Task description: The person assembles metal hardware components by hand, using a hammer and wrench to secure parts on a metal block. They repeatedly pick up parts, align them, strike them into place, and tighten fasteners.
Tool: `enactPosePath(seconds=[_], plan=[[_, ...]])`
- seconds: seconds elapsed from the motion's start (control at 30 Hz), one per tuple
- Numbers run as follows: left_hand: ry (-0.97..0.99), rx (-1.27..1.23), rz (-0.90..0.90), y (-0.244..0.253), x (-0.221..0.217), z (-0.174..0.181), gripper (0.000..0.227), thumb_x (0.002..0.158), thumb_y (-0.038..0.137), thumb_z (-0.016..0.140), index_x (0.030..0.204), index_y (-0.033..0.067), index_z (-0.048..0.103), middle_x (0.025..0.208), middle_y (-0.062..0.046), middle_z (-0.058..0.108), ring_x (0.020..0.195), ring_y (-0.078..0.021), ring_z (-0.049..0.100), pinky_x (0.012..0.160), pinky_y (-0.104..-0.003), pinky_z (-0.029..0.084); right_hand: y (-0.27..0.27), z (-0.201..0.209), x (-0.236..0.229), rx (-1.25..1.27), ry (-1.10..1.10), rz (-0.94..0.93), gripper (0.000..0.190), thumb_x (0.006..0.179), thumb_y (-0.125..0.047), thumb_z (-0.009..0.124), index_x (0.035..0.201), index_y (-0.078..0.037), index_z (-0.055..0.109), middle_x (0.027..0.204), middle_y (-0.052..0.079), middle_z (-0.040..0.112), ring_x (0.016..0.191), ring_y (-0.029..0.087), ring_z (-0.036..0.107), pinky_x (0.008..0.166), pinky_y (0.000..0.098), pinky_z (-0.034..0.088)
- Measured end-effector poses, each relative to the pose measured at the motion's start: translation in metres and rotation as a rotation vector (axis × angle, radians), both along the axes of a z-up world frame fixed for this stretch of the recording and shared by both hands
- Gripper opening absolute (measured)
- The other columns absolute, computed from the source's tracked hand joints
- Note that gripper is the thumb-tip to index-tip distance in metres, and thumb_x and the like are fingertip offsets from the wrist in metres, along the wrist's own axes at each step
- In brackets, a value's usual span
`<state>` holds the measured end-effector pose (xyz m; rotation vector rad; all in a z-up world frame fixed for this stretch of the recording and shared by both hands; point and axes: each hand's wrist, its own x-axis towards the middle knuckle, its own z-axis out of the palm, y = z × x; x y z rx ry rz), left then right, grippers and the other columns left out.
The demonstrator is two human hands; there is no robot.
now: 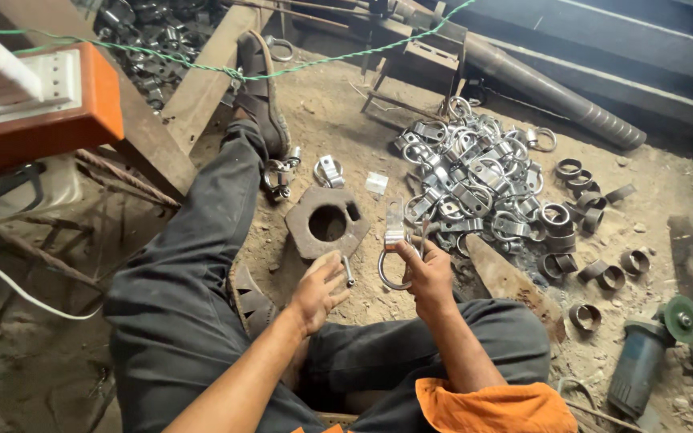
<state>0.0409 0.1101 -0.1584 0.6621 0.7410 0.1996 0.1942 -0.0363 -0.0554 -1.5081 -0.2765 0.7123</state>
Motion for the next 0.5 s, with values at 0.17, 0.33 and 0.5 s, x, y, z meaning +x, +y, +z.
enactPosePath(seconds=[0.17, 0.33, 0.5], plan=[[-0.039, 0.162, -0.012, 0.002, 0.005, 0.017, 0.058, 0.096, 0.036, 0.062, 0.145, 0.0060, 0.051, 0.144, -0.016, 0.058, 0.131, -0.0260, 0.056, 0.105, -0.042, 0.047, 0.001, -0.010, 0.004, -0.019, -0.009, 0.045, 0.023, 0.094, -0.024, 0.074, 0.104, -0.003, 0.074, 0.055, -0.005, 0.052, 0.040, 0.004, 0.041, 0.037, 0.0232, 0.028], [-0.078, 0.412, -0.041, 0.003, 0.005, 0.052, 0.051, 0.098, 0.025, 0.062, 0.144, 0.0046, 0.054, 0.132, -0.021, 0.066, 0.116, -0.0283, 0.062, 0.094, -0.036, 0.053, 0.003, -0.012, 0.002, -0.073, 0.033, 0.187, 0.026, 0.094, -0.025, 0.074, 0.105, -0.001, 0.075, 0.056, -0.004, 0.053, 0.042, 0.004, 0.040, 0.039, 0.0223, 0.027], [0.075, 1.001, -0.068, -0.003, -0.001, 0.087, 0.058, 0.094, 0.012, 0.060, 0.149, 0.0125, 0.042, 0.149, -0.014, 0.045, 0.131, -0.0251, 0.052, 0.102, -0.036, 0.052, 0.005, -0.009, -0.007, -0.095, 0.045, 0.340, 0.027, 0.089, -0.020, 0.075, 0.113, -0.006, 0.074, 0.075, -0.003, 0.072, 0.053, 0.001, 0.050, 0.047, 0.0202, 0.037]])
